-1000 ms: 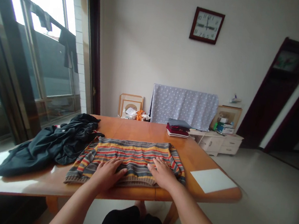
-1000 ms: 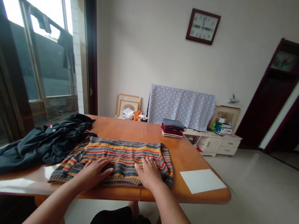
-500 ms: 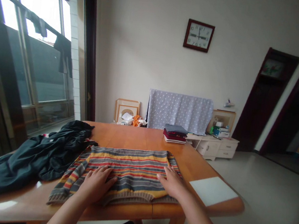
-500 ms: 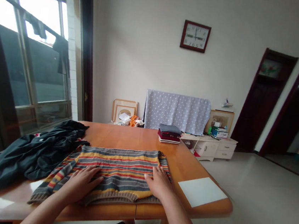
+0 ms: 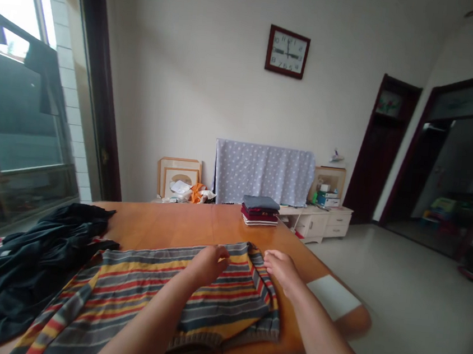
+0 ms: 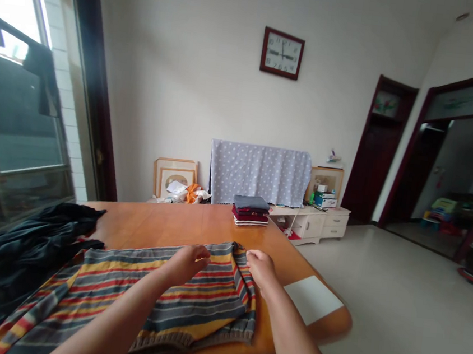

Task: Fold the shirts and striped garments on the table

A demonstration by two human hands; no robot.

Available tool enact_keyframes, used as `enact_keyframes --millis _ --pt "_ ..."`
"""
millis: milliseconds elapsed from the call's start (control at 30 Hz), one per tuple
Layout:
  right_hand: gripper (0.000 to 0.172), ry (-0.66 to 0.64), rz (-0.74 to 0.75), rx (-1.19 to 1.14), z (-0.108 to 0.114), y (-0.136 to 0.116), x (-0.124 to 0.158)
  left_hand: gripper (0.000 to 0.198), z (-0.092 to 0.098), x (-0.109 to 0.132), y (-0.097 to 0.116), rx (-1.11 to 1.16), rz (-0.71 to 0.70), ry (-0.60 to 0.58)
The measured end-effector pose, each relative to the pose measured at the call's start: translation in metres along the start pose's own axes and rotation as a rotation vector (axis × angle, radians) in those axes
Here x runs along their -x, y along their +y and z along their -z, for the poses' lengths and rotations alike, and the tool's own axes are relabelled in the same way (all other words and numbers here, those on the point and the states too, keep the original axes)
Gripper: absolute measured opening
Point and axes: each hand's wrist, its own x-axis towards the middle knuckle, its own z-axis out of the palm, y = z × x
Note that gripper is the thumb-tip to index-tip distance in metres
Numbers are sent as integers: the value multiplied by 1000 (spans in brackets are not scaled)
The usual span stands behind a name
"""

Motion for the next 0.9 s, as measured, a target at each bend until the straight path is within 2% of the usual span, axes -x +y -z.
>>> enact_keyframes --millis 100,167,267,333,433,667,833,900 --pt "32 -74 -26 63 -1 -1 -6 18 -33 -29 5 45 21 9" --pt "29 -127 -30 152 -5 2 -12 15 -54 -39 5 80 27 27" --pt "27 -142 11 339 -12 15 -25 14 -78 -41 1 128 25 45" --pt "33 -132 47 437 -17 24 -33 17 -89 -39 -3 182 40 50" --pt "40 -150 76 439 -25 28 -38 22 -97 -33 -7 322 83 44" --pt "42 -300 -64 -33 -30 1 -28 31 -99 -31 -10 587 134 15" --pt "35 -381 -130 -47 -31 -4 -29 37 -109 -37 -20 640 149 65" --pt "33 -358 -154 -88 -29 -4 -36 37 -111 -38 -24 678 156 100"
